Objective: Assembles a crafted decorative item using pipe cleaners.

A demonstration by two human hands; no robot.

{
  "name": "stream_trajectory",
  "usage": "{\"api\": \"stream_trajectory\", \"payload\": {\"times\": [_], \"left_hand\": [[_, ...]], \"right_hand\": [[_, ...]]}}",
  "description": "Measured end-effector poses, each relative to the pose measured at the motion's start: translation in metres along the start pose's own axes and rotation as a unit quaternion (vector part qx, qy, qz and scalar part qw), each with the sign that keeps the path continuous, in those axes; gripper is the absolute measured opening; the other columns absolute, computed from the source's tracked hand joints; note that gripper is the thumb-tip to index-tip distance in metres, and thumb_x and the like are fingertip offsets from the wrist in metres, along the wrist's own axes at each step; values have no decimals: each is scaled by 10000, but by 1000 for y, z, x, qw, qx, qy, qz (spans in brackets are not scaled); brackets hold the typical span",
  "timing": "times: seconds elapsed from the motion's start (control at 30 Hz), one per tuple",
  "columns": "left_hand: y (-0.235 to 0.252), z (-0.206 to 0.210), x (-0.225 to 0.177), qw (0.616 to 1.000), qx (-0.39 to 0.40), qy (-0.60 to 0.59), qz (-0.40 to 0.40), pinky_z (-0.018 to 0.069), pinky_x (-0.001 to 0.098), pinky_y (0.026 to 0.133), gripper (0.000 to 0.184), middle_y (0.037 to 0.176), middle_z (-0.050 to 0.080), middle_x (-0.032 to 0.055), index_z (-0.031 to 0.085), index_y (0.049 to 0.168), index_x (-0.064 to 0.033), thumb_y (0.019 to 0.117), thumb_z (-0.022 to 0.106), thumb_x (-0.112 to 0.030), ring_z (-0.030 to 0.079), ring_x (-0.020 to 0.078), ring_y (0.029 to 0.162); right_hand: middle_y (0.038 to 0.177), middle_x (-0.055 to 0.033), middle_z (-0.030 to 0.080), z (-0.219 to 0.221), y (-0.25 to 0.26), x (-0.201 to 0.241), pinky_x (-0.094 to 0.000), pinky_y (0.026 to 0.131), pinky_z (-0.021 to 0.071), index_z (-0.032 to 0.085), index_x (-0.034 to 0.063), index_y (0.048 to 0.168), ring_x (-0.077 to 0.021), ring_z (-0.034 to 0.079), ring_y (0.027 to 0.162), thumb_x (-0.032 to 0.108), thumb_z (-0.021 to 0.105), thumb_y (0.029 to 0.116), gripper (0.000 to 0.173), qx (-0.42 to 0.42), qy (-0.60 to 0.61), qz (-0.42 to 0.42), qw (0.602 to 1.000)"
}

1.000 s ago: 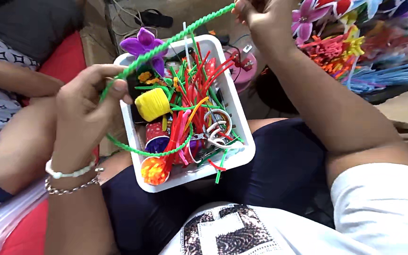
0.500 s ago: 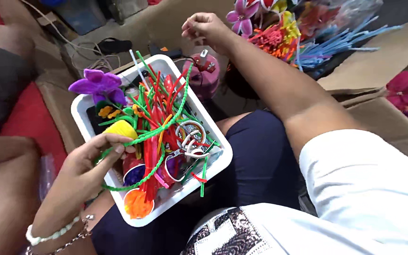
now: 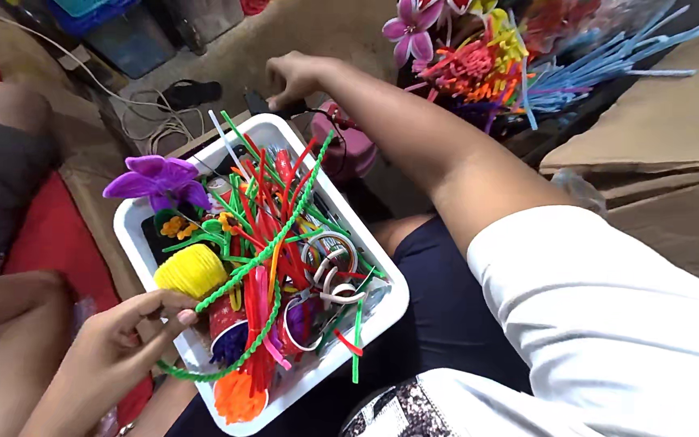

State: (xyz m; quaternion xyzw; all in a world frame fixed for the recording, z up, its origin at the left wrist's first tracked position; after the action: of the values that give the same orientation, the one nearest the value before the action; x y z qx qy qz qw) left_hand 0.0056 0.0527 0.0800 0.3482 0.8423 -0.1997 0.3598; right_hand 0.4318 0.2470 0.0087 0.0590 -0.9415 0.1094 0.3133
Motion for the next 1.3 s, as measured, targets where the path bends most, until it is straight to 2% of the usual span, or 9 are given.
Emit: {"api": "stream_trajectory", "payload": {"times": [0.17,0.33,0.43,0.5,0.7,0.9,1.0,1.13,1.3], "left_hand": [[-2,-2,3,1000,-2,9,-8,561,184,776,327,932,733,-51,725,1031,-67,1000,638,-380,670,-18,832],[-4,-4,6,1000,-8,10,-9,569,199,782,351,924,732,-32,722,1036,-52,1008,628,-389,675,-4,832],[-4,-6,9,999,-32,24,19,567,208,767,335,919,735,-7,727,1040,-36,991,665,-361,675,9,821],[-3,-8,9,997,-68,38,29,578,218,748,343,899,732,8,724,1044,-11,1001,657,-345,679,21,792],[3,-2,-1,991,-112,67,43,570,207,801,351,933,743,31,726,1058,-1,1016,639,-339,684,16,835],[-1,0,2,993,-50,44,93,533,278,928,217,920,754,-58,773,959,-161,967,705,-367,687,30,923],[-1,12,-11,993,23,-1,112,507,240,922,179,914,745,-128,777,946,-238,955,712,-404,662,-16,907],[2,29,-21,993,55,47,92,530,257,910,250,975,753,-130,805,991,-279,950,672,-487,675,-12,960],[1,21,-8,996,19,30,83,575,226,888,378,1007,766,-82,799,1016,-213,989,605,-536,702,12,976]], "right_hand": [[1270,-225,646,26,8,-3,-633,1034,448,493,63,1471,-409,607,1212,366,795,900,714,69,-77,-14,995],[1288,-226,644,16,-6,-46,-502,1004,525,512,1,1415,-332,664,1159,231,453,1104,391,-86,113,54,988],[1233,-310,639,39,-15,-95,-626,1041,453,632,-100,1233,-455,616,1186,99,576,1017,299,-41,-16,79,996],[1224,-304,652,72,-19,-122,-650,1077,400,696,-64,1168,-479,587,1215,68,681,942,262,20,-91,49,994],[1366,-272,572,127,-31,-137,-610,1057,455,615,3,1329,-442,554,1289,148,668,973,388,33,-138,90,986],[1294,-295,604,107,-42,-130,-693,944,472,607,-46,1282,-495,588,1205,78,692,939,375,99,-198,64,973],[1350,-307,550,81,-60,-143,-689,942,492,573,-57,1321,-507,596,1185,30,619,970,365,36,-199,42,978],[1217,-303,633,49,-73,-177,-643,1035,456,637,-89,1183,-476,605,1187,107,633,978,283,-77,-122,28,989],[1209,-318,647,31,-87,-191,-616,1051,450,621,-129,1195,-461,622,1172,115,671,963,340,-159,-6,144,977]]}}
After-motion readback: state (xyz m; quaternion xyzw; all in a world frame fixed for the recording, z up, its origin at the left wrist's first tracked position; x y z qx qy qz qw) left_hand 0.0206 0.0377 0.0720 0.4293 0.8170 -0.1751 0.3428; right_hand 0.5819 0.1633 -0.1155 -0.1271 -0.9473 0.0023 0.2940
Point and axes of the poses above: each hand's wrist, its own y-axis towards the middle knuckle, its own z-axis out of the palm, x = y × z, the point moved 3 cm from there along y, towards the middle knuckle
